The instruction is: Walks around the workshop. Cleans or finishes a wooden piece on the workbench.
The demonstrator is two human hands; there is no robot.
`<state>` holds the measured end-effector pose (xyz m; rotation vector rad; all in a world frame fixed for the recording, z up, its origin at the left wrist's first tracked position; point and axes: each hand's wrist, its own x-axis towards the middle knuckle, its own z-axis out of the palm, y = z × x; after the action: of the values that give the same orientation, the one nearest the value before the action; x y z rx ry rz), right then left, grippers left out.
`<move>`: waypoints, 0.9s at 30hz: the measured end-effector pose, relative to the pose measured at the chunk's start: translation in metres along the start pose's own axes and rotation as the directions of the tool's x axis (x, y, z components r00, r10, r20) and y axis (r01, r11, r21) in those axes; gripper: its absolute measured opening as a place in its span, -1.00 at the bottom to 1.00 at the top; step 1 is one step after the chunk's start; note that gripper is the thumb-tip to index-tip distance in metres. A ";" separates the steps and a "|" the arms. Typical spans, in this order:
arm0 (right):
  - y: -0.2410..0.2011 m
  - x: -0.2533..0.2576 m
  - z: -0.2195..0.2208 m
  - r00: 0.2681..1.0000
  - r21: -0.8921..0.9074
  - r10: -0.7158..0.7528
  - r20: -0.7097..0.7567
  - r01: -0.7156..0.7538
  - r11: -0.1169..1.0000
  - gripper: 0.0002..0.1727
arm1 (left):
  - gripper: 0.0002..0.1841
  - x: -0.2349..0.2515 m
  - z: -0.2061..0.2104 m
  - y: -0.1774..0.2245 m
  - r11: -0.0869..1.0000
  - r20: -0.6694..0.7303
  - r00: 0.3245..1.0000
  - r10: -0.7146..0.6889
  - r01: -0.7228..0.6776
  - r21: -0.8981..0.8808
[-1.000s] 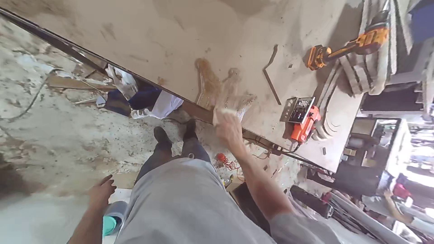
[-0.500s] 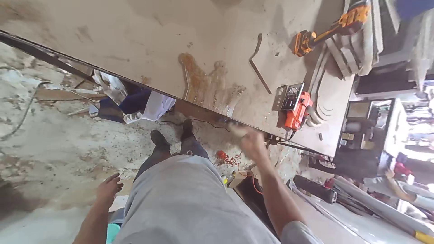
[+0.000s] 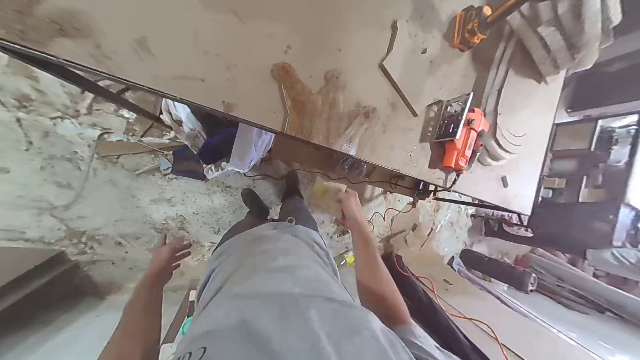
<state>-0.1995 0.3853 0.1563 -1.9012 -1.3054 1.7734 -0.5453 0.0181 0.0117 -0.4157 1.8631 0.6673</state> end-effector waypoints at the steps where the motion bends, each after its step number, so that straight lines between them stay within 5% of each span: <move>1: 0.026 0.024 0.002 0.989 0.234 0.114 -0.092 -0.090 0.968 -0.74 | -0.12 0.002 -0.001 -0.009 1.000 0.010 1.000 -0.005 0.005 -0.007; 4: 0.070 0.085 0.017 0.958 0.741 0.244 -0.149 -0.055 0.670 -0.68 | -0.10 -0.004 -0.003 -0.038 1.000 -0.012 1.000 -0.001 0.001 -0.010; 8: 0.065 0.104 0.046 0.965 0.948 0.206 -0.163 0.096 0.302 -0.79 | -0.20 -0.018 -0.011 -0.069 0.999 -0.028 0.999 -0.044 0.045 0.001; 12: 0.027 0.105 0.040 0.942 0.975 -0.250 -0.222 0.214 -0.061 -0.84 | -0.13 -0.043 -0.021 -0.058 0.987 -0.058 0.986 -0.158 0.159 0.023; 15: 0.026 0.102 0.029 0.838 0.967 -0.493 -0.235 0.152 -0.203 -0.41 | -0.19 -0.041 -0.036 -0.045 0.996 -0.040 0.997 -0.071 0.073 0.047; 17: 0.033 0.115 0.028 0.857 0.963 -0.458 -0.235 0.140 -0.232 -0.19 | -0.22 -0.034 -0.036 -0.030 0.998 -0.023 0.999 0.041 -0.039 0.047; 20: 0.069 0.119 0.024 0.973 0.970 -0.110 -0.204 0.185 -0.160 -0.08 | -0.22 -0.030 -0.039 -0.007 0.993 0.012 0.994 0.109 -0.109 0.037; 21: 0.090 0.114 0.022 0.989 0.989 -0.029 -0.143 0.142 -0.034 -0.11 | -0.23 -0.026 -0.037 -0.001 0.991 0.015 0.992 0.129 -0.130 0.019; 23: 0.136 0.085 0.021 0.976 0.912 0.218 -0.030 -0.062 0.405 -0.26 | -0.22 -0.024 -0.031 0.011 0.984 -0.016 0.984 0.179 -0.179 -0.020; 25: 0.199 0.040 0.020 0.924 0.556 0.383 0.003 -0.320 0.768 -0.41 | -0.24 -0.026 -0.029 0.015 0.975 -0.037 0.975 0.218 -0.220 -0.038; 27: 0.262 -0.014 0.016 0.909 -0.001 0.417 -0.024 -0.417 0.909 -0.59 | -0.26 -0.017 -0.030 0.000 0.968 -0.001 0.968 0.250 -0.249 -0.037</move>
<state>-0.0972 0.2182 -0.0187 -2.3328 -0.9421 1.9235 -0.5607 -0.0005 0.0357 -0.2039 1.9196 0.8719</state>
